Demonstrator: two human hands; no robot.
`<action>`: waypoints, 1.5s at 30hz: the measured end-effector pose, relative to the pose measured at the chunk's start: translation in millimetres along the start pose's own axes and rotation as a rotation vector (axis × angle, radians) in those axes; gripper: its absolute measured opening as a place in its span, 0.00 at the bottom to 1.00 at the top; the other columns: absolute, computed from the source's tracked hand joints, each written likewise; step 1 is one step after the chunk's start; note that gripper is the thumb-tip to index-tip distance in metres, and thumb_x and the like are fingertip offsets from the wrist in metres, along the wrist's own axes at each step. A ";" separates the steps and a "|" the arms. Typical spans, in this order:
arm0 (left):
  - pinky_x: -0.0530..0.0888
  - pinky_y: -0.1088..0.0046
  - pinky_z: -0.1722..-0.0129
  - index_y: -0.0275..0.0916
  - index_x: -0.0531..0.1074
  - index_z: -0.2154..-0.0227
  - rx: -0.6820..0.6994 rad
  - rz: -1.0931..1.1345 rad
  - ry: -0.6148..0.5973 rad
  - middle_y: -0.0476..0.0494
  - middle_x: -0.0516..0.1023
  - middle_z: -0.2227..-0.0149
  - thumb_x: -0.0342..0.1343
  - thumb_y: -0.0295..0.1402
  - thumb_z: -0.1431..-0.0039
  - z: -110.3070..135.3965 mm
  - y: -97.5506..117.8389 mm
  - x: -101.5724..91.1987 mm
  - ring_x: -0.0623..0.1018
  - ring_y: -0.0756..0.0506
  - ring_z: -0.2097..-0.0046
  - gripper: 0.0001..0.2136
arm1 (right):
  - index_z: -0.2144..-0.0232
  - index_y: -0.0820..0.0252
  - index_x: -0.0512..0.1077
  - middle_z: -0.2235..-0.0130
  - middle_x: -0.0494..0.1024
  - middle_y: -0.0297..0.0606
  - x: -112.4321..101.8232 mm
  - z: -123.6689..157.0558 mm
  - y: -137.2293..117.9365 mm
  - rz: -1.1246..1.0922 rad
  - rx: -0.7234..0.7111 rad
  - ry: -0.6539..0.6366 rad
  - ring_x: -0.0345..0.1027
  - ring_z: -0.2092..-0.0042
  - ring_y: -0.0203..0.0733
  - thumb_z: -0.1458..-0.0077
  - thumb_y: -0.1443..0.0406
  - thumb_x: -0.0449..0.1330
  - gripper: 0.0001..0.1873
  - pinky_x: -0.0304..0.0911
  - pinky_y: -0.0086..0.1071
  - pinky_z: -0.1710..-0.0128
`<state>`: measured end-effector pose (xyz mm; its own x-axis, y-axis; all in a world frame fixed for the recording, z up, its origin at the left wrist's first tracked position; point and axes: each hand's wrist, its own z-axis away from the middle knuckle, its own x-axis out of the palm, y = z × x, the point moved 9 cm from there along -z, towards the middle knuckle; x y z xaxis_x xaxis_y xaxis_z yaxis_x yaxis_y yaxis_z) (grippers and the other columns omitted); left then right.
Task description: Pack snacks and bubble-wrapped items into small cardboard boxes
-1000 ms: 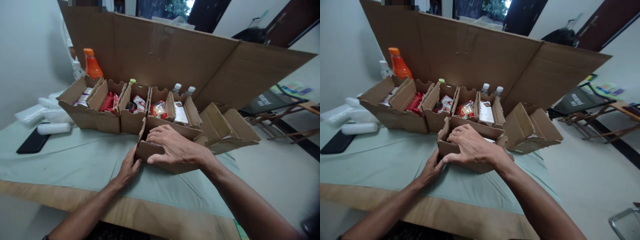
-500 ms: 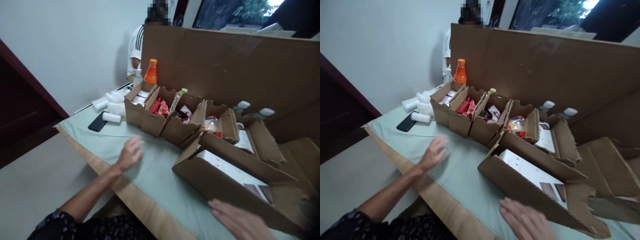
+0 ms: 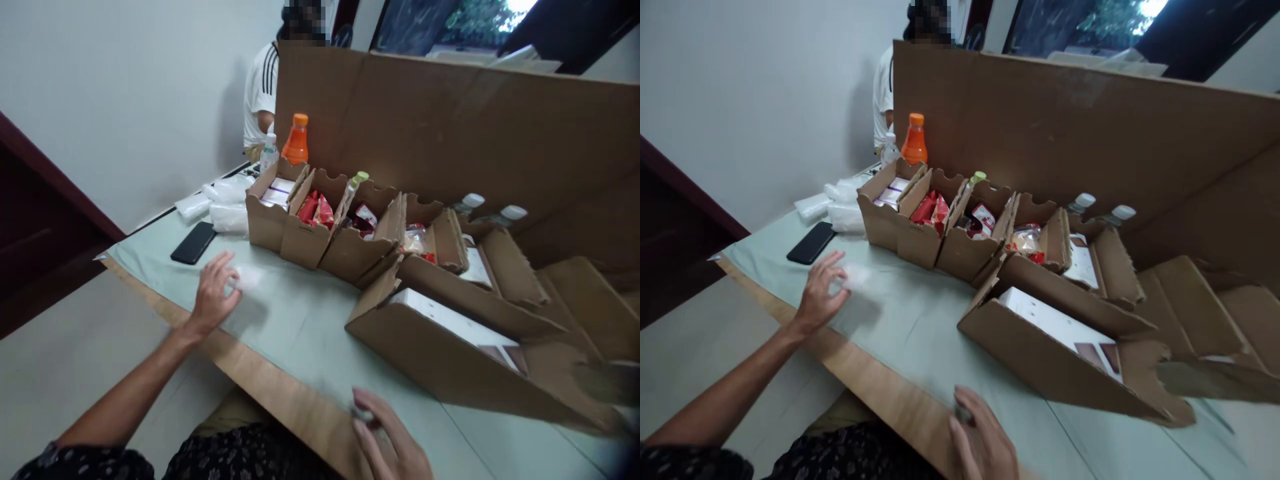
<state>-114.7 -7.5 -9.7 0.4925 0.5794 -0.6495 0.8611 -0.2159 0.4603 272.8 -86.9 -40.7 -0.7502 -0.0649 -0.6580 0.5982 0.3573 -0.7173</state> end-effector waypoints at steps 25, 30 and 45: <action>0.59 0.42 0.32 0.46 0.51 0.30 -0.123 0.656 -0.359 0.32 0.54 0.28 0.62 0.49 0.40 96.7 173.6 52.8 0.57 0.30 0.28 0.40 | 0.53 0.55 0.78 0.59 0.84 0.39 -44.8 24.9 -65.2 -0.052 -0.130 0.493 0.78 0.57 0.43 0.38 0.71 0.62 0.12 0.74 0.39 0.56; 0.47 0.40 0.29 0.46 0.49 0.29 0.395 0.480 -0.377 0.33 0.62 0.31 0.66 0.47 0.43 55.5 231.9 23.5 0.50 0.31 0.25 0.45 | 0.54 0.55 0.77 0.60 0.82 0.37 -54.4 20.5 -86.9 -0.131 -0.225 0.484 0.77 0.58 0.40 0.40 0.77 0.61 0.17 0.74 0.36 0.58; 0.72 0.71 0.61 0.44 0.77 0.55 -0.143 0.562 -1.341 0.46 0.80 0.60 0.68 0.39 0.54 66.6 118.4 81.4 0.78 0.42 0.59 0.20 | 0.62 0.55 0.81 0.61 0.81 0.38 -104.0 84.8 -16.0 -0.205 0.106 0.893 0.76 0.57 0.42 0.42 0.70 0.66 0.06 0.73 0.37 0.56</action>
<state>35.7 -38.2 -48.4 0.5675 -0.7218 -0.3961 0.5393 -0.0377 0.8413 365.1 -164.8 19.8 -0.7567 0.6414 -0.1263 0.4192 0.3279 -0.8466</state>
